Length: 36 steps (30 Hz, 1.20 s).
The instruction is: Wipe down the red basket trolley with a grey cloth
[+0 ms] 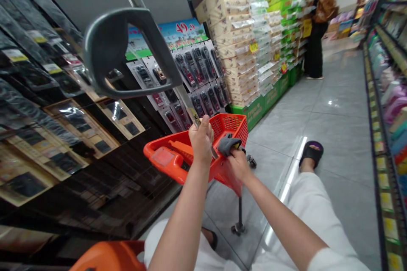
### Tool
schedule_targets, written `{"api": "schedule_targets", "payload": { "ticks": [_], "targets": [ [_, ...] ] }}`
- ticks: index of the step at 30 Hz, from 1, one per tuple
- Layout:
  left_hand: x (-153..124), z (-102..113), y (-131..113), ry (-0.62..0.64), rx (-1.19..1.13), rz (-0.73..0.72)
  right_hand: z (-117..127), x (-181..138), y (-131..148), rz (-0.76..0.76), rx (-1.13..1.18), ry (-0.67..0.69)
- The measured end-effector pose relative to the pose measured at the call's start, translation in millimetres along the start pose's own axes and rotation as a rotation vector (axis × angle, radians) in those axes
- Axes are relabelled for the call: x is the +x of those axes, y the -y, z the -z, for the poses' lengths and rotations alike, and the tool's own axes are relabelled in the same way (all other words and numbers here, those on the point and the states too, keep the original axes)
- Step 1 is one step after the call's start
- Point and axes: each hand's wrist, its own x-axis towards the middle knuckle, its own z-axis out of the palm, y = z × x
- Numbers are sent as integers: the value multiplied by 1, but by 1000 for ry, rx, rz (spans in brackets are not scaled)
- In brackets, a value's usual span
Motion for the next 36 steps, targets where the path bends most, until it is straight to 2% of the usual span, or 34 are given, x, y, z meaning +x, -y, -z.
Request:
{"api": "schedule_targets", "payload": {
  "ticks": [3, 6, 8, 11, 13, 15, 17, 20, 23, 25, 27, 29, 32, 36],
  "targets": [
    [5, -15, 14, -116, 87, -82, 6, 0, 4, 63, 80, 19],
    [10, -30, 23, -204, 226, -126, 15, 8, 2, -11, 38, -34],
    [14, -36, 24, -134, 296, -30, 23, 12, 2, -91, 30, -64],
    [20, -33, 17, 145, 359, 158, 35, 8, 8, -76, 103, -147],
    [23, -19, 9, 286, 413, 172, 42, 1, 16, 35, 128, -187],
    [26, 2, 2, 322, 484, 147, 50, 0, 25, 134, 113, -167],
    [28, 26, -5, 305, 600, 139, 58, 11, 37, 182, 70, -129],
    [28, 64, -18, 294, 792, 165, 70, 50, 61, 275, -13, -114],
    [22, 99, -35, 315, 1083, 72, 78, 91, 86, 411, -98, -166],
    [12, 120, -47, 304, 1265, 53, 79, 103, 90, 434, -160, -226],
    [0, 137, -54, 304, 1414, 59, 79, 100, 82, 387, -210, -246],
    [-14, 149, -57, 317, 1558, 105, 79, 90, 68, 310, -232, -220],
    [-31, 152, -52, 300, 1794, 122, 80, 90, 60, 256, -271, -209],
    [-40, 145, -42, 282, 1998, 74, 84, 138, 97, 358, -353, -294]
  ]
}}
